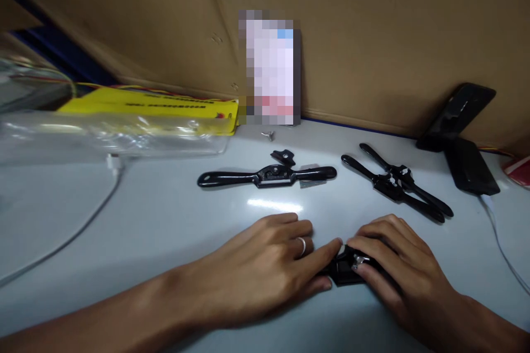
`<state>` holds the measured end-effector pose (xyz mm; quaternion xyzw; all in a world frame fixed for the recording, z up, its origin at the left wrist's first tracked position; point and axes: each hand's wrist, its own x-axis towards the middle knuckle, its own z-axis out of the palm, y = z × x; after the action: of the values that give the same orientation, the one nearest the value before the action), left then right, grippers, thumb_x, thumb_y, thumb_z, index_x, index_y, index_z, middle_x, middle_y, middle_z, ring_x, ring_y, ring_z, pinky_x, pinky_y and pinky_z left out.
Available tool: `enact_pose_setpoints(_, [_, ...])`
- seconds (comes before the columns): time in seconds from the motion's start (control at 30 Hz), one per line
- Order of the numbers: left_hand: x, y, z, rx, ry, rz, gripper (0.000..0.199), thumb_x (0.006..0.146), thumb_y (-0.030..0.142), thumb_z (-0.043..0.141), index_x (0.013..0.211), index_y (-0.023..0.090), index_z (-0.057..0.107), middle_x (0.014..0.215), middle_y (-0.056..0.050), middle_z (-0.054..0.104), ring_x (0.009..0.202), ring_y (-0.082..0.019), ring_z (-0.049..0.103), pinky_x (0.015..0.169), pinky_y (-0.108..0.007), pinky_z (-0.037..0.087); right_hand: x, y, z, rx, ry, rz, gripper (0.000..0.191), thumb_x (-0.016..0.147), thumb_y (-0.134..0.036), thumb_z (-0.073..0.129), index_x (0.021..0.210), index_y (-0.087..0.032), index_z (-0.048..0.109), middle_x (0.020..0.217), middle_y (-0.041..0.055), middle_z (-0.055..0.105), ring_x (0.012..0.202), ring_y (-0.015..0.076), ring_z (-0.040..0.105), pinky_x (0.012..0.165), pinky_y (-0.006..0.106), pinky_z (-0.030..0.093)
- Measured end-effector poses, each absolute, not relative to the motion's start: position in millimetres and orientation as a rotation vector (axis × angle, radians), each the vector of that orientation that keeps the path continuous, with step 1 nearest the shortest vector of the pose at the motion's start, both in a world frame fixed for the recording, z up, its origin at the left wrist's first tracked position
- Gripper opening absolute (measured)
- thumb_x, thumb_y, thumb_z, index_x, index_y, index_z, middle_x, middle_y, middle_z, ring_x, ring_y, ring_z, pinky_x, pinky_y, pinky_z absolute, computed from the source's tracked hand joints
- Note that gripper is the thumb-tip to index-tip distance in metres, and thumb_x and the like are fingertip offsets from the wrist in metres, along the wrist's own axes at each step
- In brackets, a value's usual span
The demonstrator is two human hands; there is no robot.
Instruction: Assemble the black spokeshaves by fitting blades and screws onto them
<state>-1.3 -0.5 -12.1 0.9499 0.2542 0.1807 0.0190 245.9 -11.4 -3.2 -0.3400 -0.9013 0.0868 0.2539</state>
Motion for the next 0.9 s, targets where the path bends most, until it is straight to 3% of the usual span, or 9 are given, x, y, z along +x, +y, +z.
enact_pose_setpoints(0.3, [-2.3, -1.3, -11.5, 2.974, 0.765, 0.522, 0.033, 0.105, 0.032, 0.047, 0.132, 0.014, 0.056, 0.064, 0.001, 0.06, 0.066, -0.017, 0.058, 0.063, -0.028, 0.046, 246.9, -5.4, 2.0, -0.958, -2.306, 0.252, 0.016, 0.098, -0.012, 0.051, 0.098, -0.019, 0.065, 0.08, 0.0038, 0.066, 0.072, 0.0166, 0.061, 0.065, 0.029, 0.052])
enact_pose_setpoints(0.43, [-1.2, -2.0, -11.1, 2.97, 0.798, 0.501, 0.028, 0.105, 0.032, 0.048, 0.124, 0.015, 0.06, 0.064, 0.0, 0.06, 0.066, -0.016, 0.059, 0.062, -0.027, 0.045, 249.4, 0.8, -1.2, -1.074, -2.243, 0.286, 0.014, 0.099, -0.019, 0.056, 0.101, -0.019, 0.07, 0.084, 0.0049, 0.066, 0.076, 0.0178, 0.064, 0.066, 0.03, 0.054])
enact_pose_setpoints(0.63, [-1.8, -1.9, -12.6, 2.972, 0.805, 0.549, 0.026, 0.105, 0.031, 0.047, 0.121, 0.016, 0.06, 0.065, 0.0, 0.061, 0.064, -0.015, 0.058, 0.06, -0.027, 0.045, 249.0, -0.4, -0.9, -1.116, -2.186, 0.275, 0.024, 0.099, -0.017, 0.051, 0.115, -0.019, 0.069, 0.092, 0.0062, 0.069, 0.081, 0.0184, 0.066, 0.069, 0.031, 0.056])
enact_pose_setpoints(0.77, [-1.6, -1.2, -12.5, 2.98, 0.786, 0.558, 0.027, 0.106, 0.031, 0.045, 0.122, 0.014, 0.059, 0.065, 0.0, 0.061, 0.065, -0.016, 0.058, 0.059, -0.027, 0.045, 247.6, -5.3, -1.2, -1.003, -2.267, 0.279, 0.015, 0.095, -0.02, 0.059, 0.103, -0.019, 0.072, 0.092, 0.0072, 0.067, 0.084, 0.0202, 0.063, 0.072, 0.034, 0.054])
enact_pose_setpoints(0.9, [-0.9, -0.5, -13.5, 2.993, 0.76, 0.605, 0.027, 0.105, 0.032, 0.047, 0.123, 0.014, 0.058, 0.064, 0.001, 0.061, 0.064, -0.016, 0.058, 0.058, -0.027, 0.045, 247.5, -6.7, -2.7, -1.035, -2.335, 0.526, 0.011, 0.094, -0.022, 0.062, 0.096, -0.021, 0.072, 0.085, 0.0047, 0.064, 0.079, 0.0186, 0.06, 0.068, 0.031, 0.052])
